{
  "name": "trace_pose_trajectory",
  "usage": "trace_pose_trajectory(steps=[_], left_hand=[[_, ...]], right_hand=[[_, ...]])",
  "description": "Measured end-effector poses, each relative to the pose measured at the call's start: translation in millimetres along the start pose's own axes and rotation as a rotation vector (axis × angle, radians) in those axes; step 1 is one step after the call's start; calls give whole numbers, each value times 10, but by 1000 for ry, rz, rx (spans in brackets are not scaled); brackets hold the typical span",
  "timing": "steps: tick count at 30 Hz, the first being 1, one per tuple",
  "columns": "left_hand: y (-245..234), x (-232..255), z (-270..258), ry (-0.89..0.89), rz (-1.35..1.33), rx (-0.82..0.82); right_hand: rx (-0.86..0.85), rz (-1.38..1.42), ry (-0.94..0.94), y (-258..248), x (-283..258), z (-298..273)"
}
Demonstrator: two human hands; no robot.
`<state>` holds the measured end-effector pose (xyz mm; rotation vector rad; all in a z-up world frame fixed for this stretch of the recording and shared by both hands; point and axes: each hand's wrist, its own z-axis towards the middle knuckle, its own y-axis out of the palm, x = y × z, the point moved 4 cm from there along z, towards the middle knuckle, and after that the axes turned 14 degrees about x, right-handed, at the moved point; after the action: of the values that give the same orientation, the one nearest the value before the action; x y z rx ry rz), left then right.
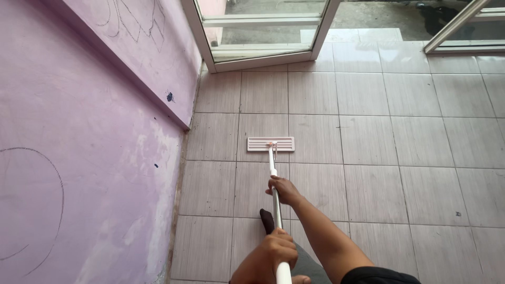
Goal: The person mops a tiled floor using a flat mop, moving the mop head back and forth across the tiles and into the corner near a glass door.
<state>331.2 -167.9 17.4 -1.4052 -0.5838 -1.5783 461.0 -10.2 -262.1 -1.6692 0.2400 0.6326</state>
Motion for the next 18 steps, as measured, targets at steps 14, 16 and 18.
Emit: trace_pose_trajectory(steps=[14, 16, 18], left_hand=[[681, 75, -366, -42, 42, -56], [614, 90, -187, -93, 68, -74], [579, 71, 7, -99, 64, -73]], right_hand=[[36, 47, 45, -173, 82, -788], [41, 44, 60, -205, 196, -626], [28, 24, 58, -241, 308, -456]])
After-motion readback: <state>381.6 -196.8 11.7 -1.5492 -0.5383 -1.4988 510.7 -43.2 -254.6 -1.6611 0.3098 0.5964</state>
